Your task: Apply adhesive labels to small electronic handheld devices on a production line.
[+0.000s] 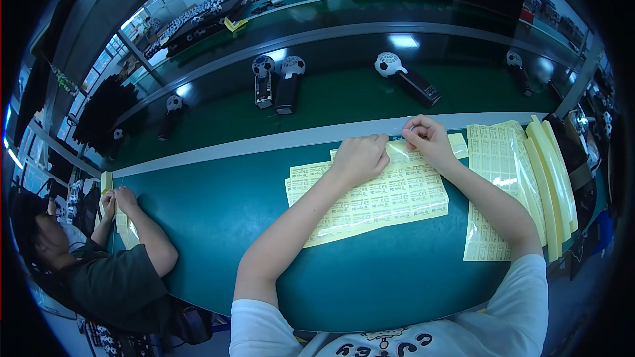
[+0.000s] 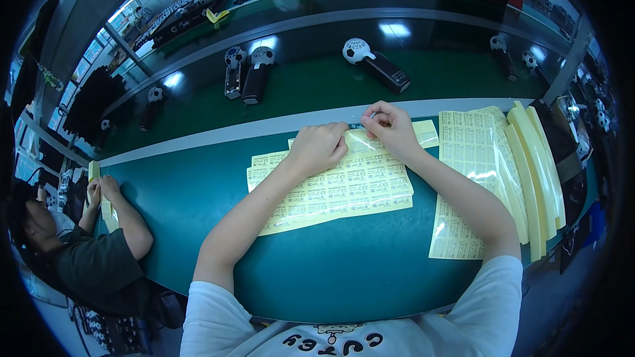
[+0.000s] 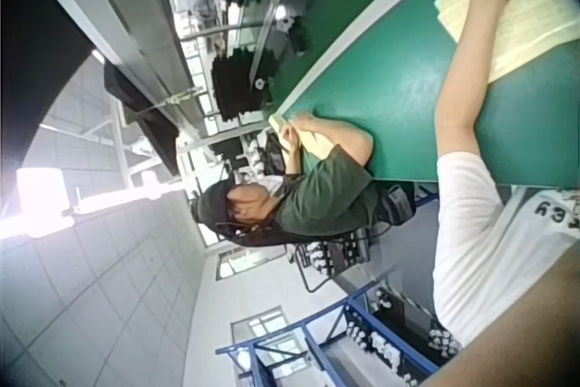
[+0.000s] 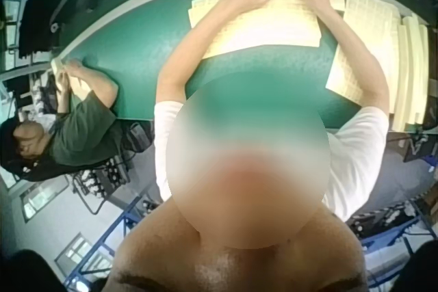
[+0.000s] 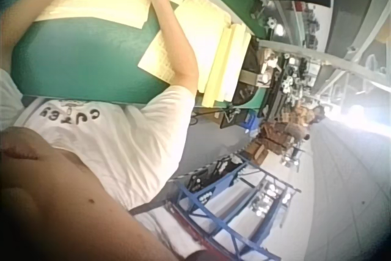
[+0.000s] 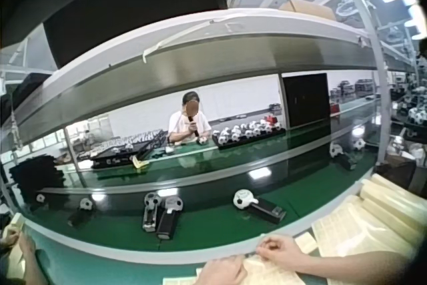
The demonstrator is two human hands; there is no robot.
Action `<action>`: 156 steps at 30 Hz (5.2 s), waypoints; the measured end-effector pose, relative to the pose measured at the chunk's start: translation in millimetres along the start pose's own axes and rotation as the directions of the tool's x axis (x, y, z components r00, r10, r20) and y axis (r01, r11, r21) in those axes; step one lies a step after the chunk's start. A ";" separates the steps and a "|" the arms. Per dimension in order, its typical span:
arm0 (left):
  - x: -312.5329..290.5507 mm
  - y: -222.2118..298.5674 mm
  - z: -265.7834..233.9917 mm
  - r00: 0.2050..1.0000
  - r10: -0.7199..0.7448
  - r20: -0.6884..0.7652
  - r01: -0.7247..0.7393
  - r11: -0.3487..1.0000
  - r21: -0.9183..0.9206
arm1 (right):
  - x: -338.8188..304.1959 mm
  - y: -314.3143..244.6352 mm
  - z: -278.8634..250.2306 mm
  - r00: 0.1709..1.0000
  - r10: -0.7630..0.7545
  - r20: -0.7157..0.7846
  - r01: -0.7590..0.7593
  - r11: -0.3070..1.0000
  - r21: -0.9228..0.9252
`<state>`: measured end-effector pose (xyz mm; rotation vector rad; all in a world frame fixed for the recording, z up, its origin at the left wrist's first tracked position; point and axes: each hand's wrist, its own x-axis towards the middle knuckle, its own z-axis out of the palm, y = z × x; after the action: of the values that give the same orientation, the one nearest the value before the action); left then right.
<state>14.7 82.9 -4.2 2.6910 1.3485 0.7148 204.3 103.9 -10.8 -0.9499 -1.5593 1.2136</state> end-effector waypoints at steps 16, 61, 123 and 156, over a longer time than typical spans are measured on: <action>-2.8 -6.0 3.5 0.995 0.065 -0.081 -0.065 0.998 0.002 | 12.1 -24.5 -6.6 0.999 0.045 0.007 -0.046 0.989 0.139; -2.6 -4.7 2.9 0.997 0.077 0.004 -0.077 0.997 -0.015 | 153.6 -3.4 37.5 0.977 0.196 -0.089 -0.214 0.927 -0.309; -0.1 -7.2 -2.0 0.990 -0.138 -0.013 0.114 0.864 -0.491 | 11.1 -18.6 8.7 0.997 -0.044 0.063 0.070 0.858 -0.508; 0.8 -6.4 -3.1 0.992 -0.120 0.046 0.128 0.890 -0.438 | 169.3 28.4 -102.9 0.924 -0.074 -0.376 -0.083 0.920 -0.383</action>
<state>9.0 86.9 -2.7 2.2299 1.1693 0.8595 255.6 296.7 5.2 -1.3617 -1.4992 0.6621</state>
